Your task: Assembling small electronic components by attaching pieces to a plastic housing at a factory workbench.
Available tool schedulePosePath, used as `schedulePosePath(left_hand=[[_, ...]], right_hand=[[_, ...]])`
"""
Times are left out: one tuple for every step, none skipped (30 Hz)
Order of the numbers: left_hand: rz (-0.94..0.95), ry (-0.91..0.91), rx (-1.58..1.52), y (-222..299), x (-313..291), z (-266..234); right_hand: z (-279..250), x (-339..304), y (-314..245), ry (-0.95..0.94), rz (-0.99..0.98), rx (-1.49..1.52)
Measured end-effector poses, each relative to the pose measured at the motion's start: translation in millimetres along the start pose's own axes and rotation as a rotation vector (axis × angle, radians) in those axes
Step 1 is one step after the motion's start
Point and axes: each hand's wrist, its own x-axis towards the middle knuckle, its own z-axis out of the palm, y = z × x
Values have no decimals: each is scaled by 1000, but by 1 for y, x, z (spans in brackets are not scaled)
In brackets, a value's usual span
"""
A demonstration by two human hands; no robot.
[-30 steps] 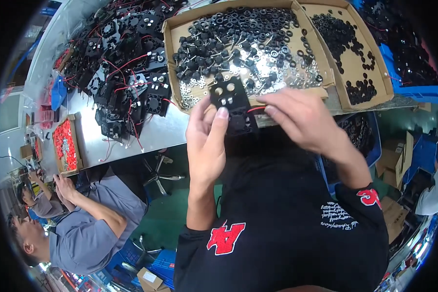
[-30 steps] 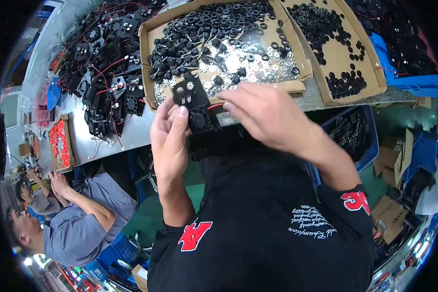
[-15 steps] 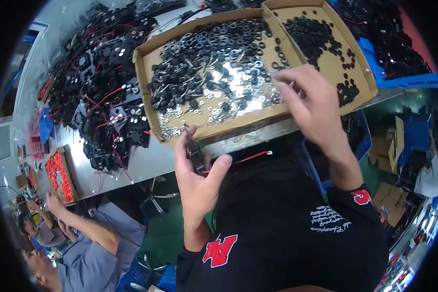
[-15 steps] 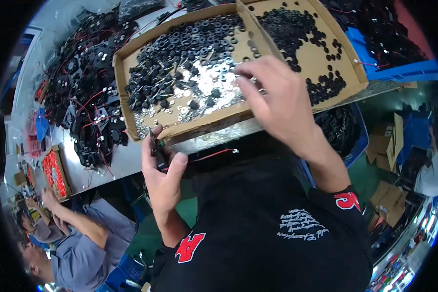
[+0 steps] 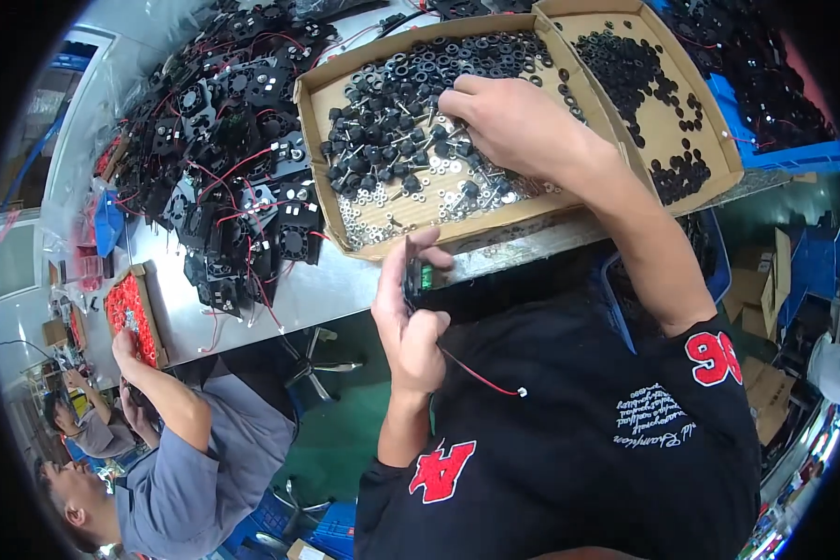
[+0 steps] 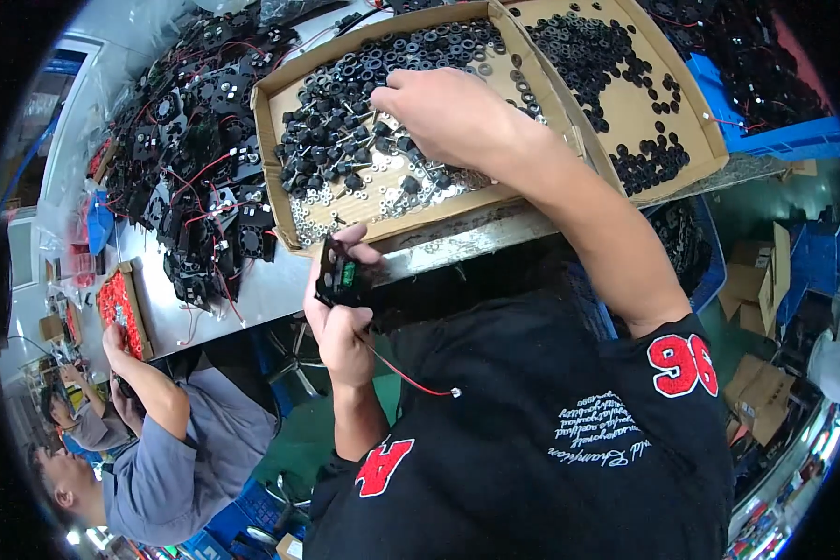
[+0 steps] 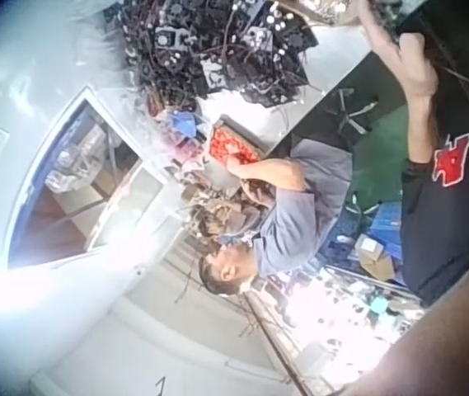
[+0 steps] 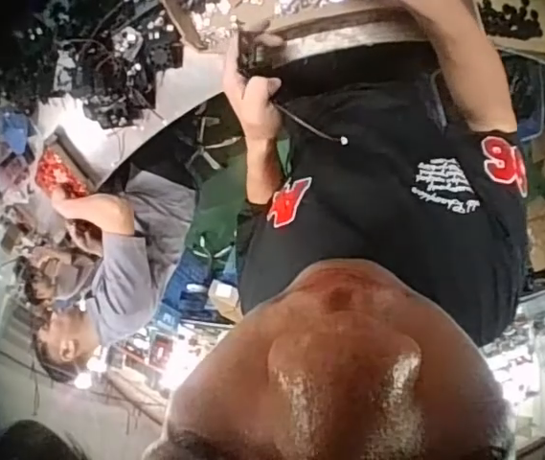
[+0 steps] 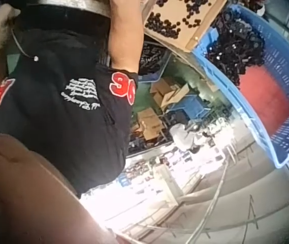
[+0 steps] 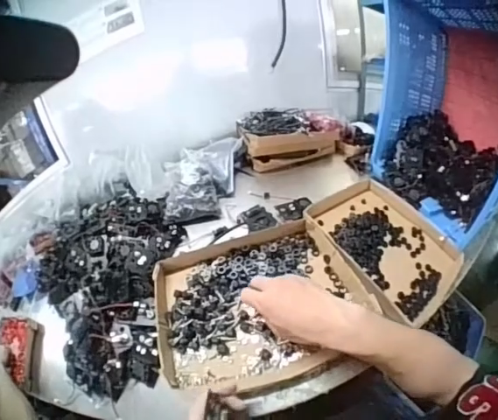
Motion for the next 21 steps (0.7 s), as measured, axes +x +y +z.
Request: schedulePosePath(left_hand=[[-73, -14, -111, 2, 1, 2], [-145, -28, -222, 2, 1, 4], [-124, -26, -289, 2, -1, 7], [-156, 5, -195, 4, -1, 11], [-187, 35, -99, 7, -2, 14], [-189, 46, -113, 6, 0, 18], [-193, 38, -114, 7, 0, 20], [-197, 58, -94, 7, 0, 22], [-196, 85, -76, 6, -2, 23], [-171, 77, -78, 0, -5, 20], [-158, 63, -132, 0, -5, 18], [-220, 46, -231, 12, -5, 25], [-231, 31, -271, 14, -4, 29], [-239, 16, -336, 15, -3, 31], [-249, 25, -360, 16, -2, 36], [-259, 36, -381, 16, -1, 39], [-278, 8, -408, 16, 0, 41], [-283, -4, -406, 14, 1, 43], [-279, -31, -393, 12, 2, 45], [-275, -59, -380, 10, 4, 46], [-265, -76, -366, 7, 5, 46]], right_hand=[[0, 1, -1, -12, -18, -8], [1, 1, -1, -11, -21, -5], [2, 0, 0, -9, -33, -12], [3, -1, 0, -6, -45, -17], [2, -2, 2, -5, -44, -15], [2, -3, 7, 5, -28, -27], [2, -5, 11, 16, -10, -39], [2, -11, 11, 77, 20, -24], [0, -16, 4, 180, -9, 101], [-11, -26, -5, 284, -32, 213], [-22, -35, -16, 299, -24, 333], [-29, -49, -26, 302, 15, 536], [-36, -63, -38, 308, 53, 741], [-35, -76, -47, 265, 81, 814], [-38, -85, -56, 183, 139, 1045], [-33, -91, -58, 265, 83, 972], [-28, -97, -57, 345, 27, 896], [-28, -101, -55, 318, 52, 915], [-28, -105, -53, 326, 62, 911], [-28, -109, -52, 322, 93, 914], [-28, -111, -50, 313, 115, 924]])
